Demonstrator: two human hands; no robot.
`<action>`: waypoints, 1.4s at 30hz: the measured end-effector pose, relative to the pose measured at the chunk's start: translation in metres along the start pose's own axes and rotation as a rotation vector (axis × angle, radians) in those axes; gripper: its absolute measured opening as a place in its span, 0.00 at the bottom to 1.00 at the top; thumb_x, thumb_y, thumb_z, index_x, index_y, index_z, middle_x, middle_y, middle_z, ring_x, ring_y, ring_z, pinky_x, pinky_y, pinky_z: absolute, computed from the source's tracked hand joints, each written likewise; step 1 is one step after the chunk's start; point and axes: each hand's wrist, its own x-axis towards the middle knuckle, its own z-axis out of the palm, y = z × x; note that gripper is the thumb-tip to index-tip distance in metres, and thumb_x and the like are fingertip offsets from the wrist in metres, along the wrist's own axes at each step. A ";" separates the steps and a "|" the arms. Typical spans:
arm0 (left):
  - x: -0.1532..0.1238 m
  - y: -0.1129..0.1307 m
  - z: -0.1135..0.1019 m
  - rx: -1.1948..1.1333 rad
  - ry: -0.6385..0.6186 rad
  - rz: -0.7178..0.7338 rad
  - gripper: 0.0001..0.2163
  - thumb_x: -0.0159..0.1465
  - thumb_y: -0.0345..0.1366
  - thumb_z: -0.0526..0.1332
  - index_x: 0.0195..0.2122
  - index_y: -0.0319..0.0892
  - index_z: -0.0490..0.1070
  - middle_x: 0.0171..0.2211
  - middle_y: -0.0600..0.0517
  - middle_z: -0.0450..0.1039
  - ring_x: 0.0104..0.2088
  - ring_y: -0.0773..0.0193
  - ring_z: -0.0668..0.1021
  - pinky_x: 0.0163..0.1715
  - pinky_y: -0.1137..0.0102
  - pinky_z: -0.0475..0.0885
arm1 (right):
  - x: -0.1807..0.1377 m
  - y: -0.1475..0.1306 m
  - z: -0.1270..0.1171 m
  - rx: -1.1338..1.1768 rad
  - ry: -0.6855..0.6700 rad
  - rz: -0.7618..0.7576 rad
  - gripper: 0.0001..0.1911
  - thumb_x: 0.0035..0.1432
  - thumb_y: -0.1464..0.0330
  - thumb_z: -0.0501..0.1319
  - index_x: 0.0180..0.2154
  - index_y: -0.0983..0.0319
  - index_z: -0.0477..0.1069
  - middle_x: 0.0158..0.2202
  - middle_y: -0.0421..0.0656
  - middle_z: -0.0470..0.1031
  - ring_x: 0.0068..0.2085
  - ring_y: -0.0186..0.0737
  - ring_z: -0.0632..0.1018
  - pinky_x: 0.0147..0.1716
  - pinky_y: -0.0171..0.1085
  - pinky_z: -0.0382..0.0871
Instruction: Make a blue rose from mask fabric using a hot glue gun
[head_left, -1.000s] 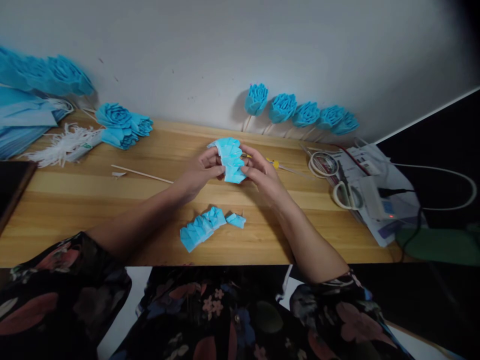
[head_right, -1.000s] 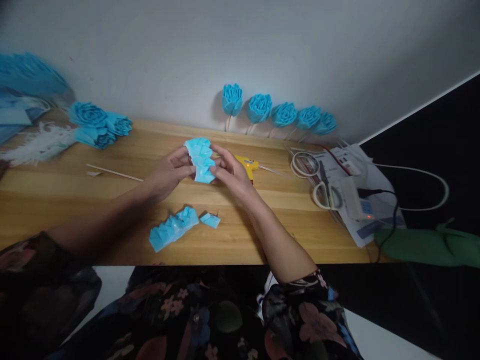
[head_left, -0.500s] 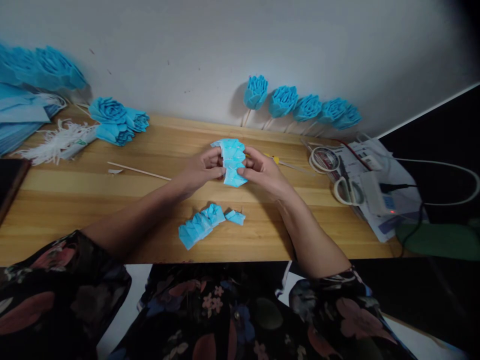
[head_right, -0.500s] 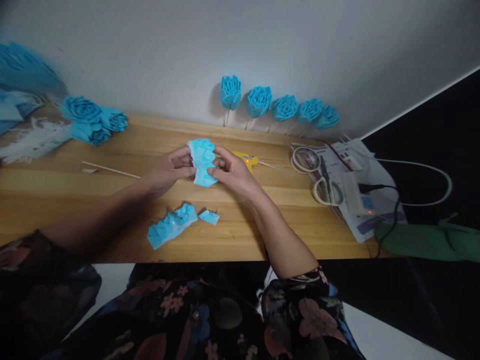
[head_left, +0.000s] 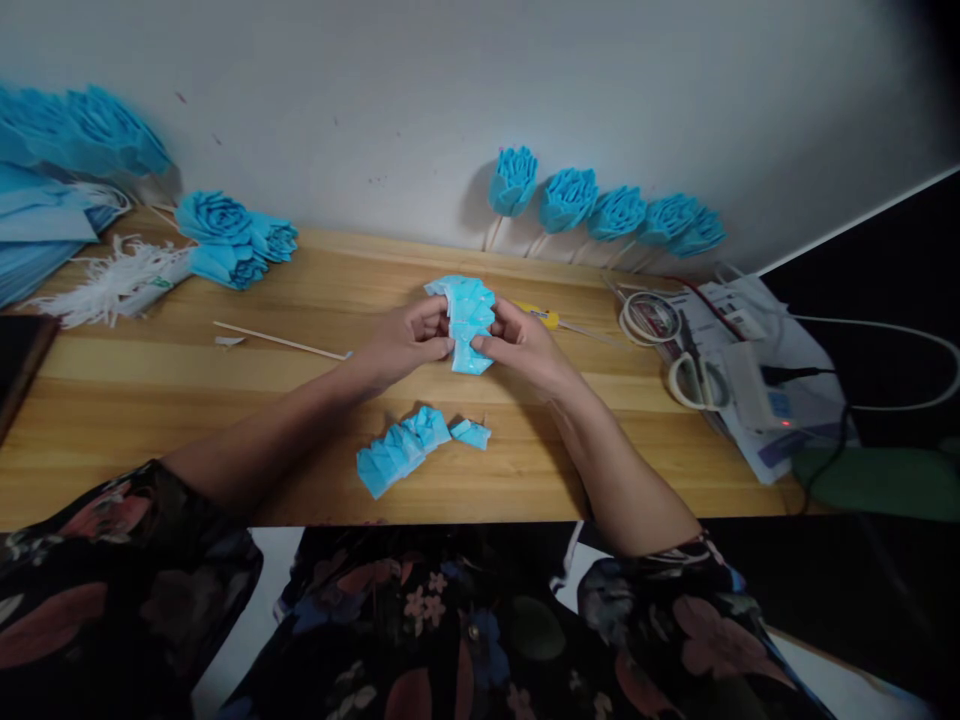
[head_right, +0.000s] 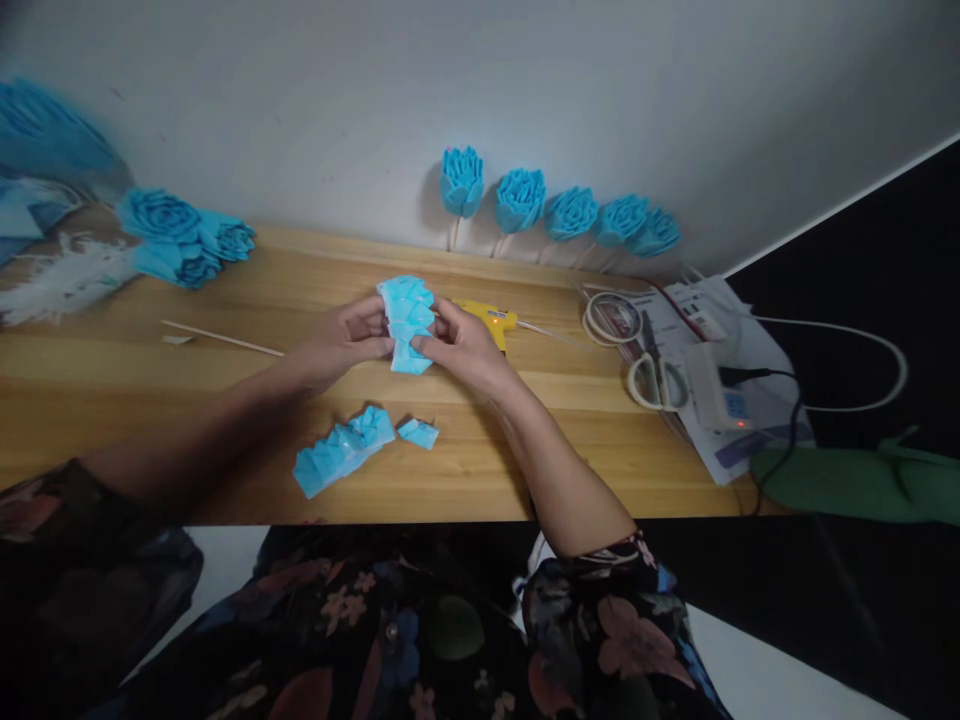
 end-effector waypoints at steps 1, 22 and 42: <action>0.000 0.000 0.000 0.000 0.008 -0.002 0.24 0.58 0.34 0.73 0.56 0.42 0.77 0.48 0.46 0.84 0.48 0.56 0.83 0.50 0.61 0.78 | -0.001 -0.001 0.000 0.003 0.009 0.005 0.27 0.54 0.56 0.74 0.53 0.58 0.75 0.40 0.42 0.81 0.41 0.42 0.79 0.43 0.43 0.77; 0.002 0.000 0.004 0.030 0.040 0.045 0.17 0.58 0.34 0.71 0.49 0.42 0.76 0.37 0.51 0.80 0.39 0.61 0.80 0.43 0.66 0.75 | 0.000 0.000 0.006 0.011 0.103 -0.010 0.27 0.51 0.50 0.76 0.48 0.56 0.77 0.35 0.40 0.78 0.36 0.40 0.77 0.39 0.41 0.75; 0.000 -0.001 0.000 0.011 0.075 0.077 0.18 0.66 0.44 0.67 0.54 0.43 0.80 0.43 0.47 0.82 0.40 0.59 0.80 0.42 0.64 0.74 | 0.001 0.001 0.002 0.001 0.104 -0.029 0.29 0.51 0.53 0.75 0.52 0.56 0.76 0.34 0.38 0.77 0.35 0.39 0.76 0.39 0.41 0.74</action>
